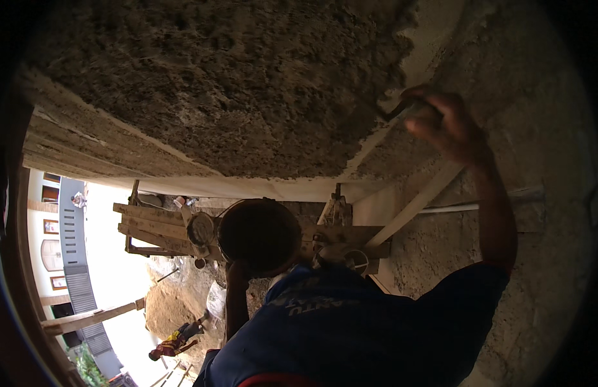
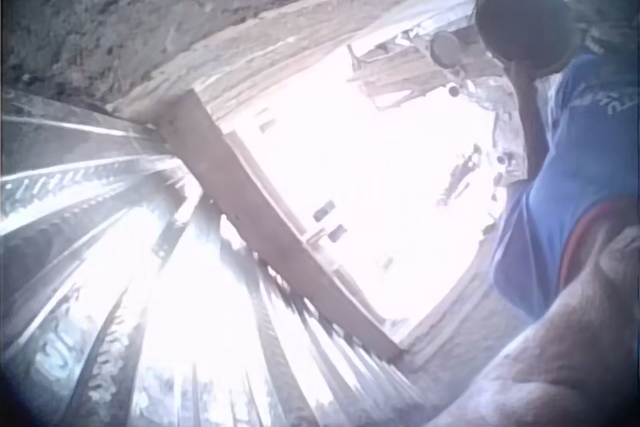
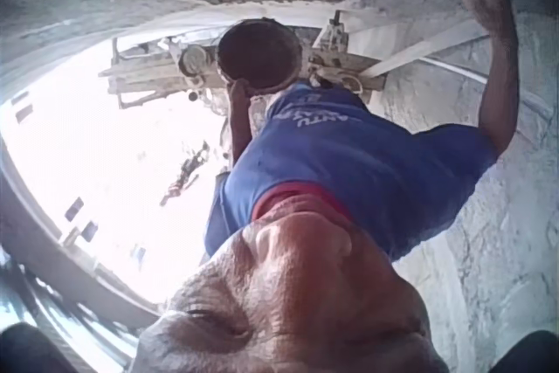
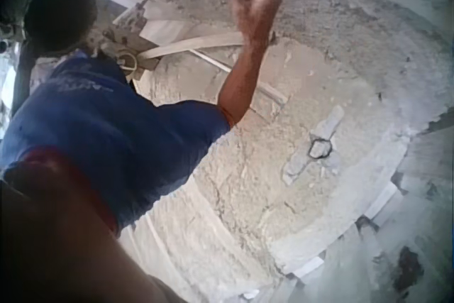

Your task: The person applies wet mortar to a wall using a trowel, repeatedly taking mortar from a bucket held in their other hand.

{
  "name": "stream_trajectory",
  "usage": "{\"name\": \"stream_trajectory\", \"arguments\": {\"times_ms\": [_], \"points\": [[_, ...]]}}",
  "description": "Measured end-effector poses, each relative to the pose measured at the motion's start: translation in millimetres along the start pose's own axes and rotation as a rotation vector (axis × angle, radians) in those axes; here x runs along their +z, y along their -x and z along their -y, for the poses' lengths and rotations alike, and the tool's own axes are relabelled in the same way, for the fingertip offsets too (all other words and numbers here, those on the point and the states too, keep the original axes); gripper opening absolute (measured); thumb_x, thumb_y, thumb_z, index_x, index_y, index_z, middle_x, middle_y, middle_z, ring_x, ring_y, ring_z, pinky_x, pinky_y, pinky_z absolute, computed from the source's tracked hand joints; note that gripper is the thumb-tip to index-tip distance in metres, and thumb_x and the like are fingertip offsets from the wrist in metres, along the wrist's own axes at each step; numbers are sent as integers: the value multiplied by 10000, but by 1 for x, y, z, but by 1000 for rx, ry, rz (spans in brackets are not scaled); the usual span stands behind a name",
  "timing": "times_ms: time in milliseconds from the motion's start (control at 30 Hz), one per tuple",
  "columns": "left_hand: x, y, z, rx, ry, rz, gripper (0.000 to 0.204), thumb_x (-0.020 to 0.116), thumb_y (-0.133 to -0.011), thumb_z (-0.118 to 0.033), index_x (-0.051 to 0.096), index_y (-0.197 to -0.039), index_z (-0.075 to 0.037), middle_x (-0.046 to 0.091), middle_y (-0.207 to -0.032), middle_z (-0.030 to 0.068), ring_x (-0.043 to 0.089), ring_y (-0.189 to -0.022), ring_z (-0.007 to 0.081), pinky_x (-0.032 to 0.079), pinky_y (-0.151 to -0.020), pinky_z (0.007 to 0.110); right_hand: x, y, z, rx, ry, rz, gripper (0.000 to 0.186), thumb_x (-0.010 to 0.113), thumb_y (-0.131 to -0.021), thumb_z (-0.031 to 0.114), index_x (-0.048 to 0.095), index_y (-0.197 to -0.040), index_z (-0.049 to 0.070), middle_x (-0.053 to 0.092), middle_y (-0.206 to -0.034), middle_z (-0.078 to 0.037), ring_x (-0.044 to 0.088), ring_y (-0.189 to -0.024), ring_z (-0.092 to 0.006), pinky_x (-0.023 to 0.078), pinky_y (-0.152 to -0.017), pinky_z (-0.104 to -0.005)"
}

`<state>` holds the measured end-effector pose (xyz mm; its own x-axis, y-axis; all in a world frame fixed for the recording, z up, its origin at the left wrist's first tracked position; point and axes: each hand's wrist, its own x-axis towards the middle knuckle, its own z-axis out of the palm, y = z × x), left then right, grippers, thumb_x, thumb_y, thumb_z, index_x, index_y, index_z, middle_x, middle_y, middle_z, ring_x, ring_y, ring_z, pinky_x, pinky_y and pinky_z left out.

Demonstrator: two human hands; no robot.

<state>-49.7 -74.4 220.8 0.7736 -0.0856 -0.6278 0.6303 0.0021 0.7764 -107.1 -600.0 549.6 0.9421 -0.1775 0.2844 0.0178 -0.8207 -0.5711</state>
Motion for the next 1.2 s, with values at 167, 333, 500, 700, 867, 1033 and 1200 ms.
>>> {"name": "stream_trajectory", "arguments": {"times_ms": [167,333,500,700,867,1033,1200], "points": [[-27,-22,29,657,-477,49,114,597,-855,-159,600,-759,-98,511,-623,-27,487,-522,74,392,-475,245,150,37,-86,208,164,388,395,653,-800,186,585,-1162,43,661,-938,-167,653,-862,-306,514,-787,-406],[-23,-6,23,270,-328,161,94,528,-868,-119,577,-790,-97,498,-654,-22,476,-567,82,391,-494,251,194,32,-156,212,230,194,417,636,-808,218,583,-1192,64,656,-969,-163,645,-882,-314,514,-780,-425],[-13,8,10,110,-141,43,134,493,-894,-139,554,-783,-95,477,-657,-26,457,-577,72,382,-498,242,152,21,-155,279,239,149,416,636,-810,222,594,-1213,127,654,-1049,-146,646,-934,-295,517,-802,-404],[-4,7,4,-80,-93,-24,137,489,-911,-150,565,-810,-96,472,-646,-27,463,-567,76,394,-505,242,79,16,-112,262,313,97,401,650,-796,222,614,-1187,139,658,-1046,-138,650,-938,-287,514,-815,-388],[-19,-20,41,54,-24,73,49,548,-888,-132,574,-898,-91,474,-638,-33,473,-539,71,393,-478,237,31,17,-92,214,413,3,362,655,-803,209,631,-1156,133,663,-1007,-127,653,-914,-280,515,-786,-377],[-19,-38,63,129,19,114,156,609,-841,-119,548,-972,-60,482,-649,-38,458,-513,63,375,-435,240,-7,13,-62,56,636,-142,327,648,-817,155,630,-1139,102,655,-959,-115,651,-853,-261,521,-738,-375],[-12,-49,71,38,47,-29,304,611,-782,-115,533,-1060,-19,501,-672,-17,471,-528,71,381,-444,248,-5,-2,0,-200,724,-173,338,679,-791,112,619,-1122,81,633,-907,-102,638,-798,-239,526,-684,-342]]}}
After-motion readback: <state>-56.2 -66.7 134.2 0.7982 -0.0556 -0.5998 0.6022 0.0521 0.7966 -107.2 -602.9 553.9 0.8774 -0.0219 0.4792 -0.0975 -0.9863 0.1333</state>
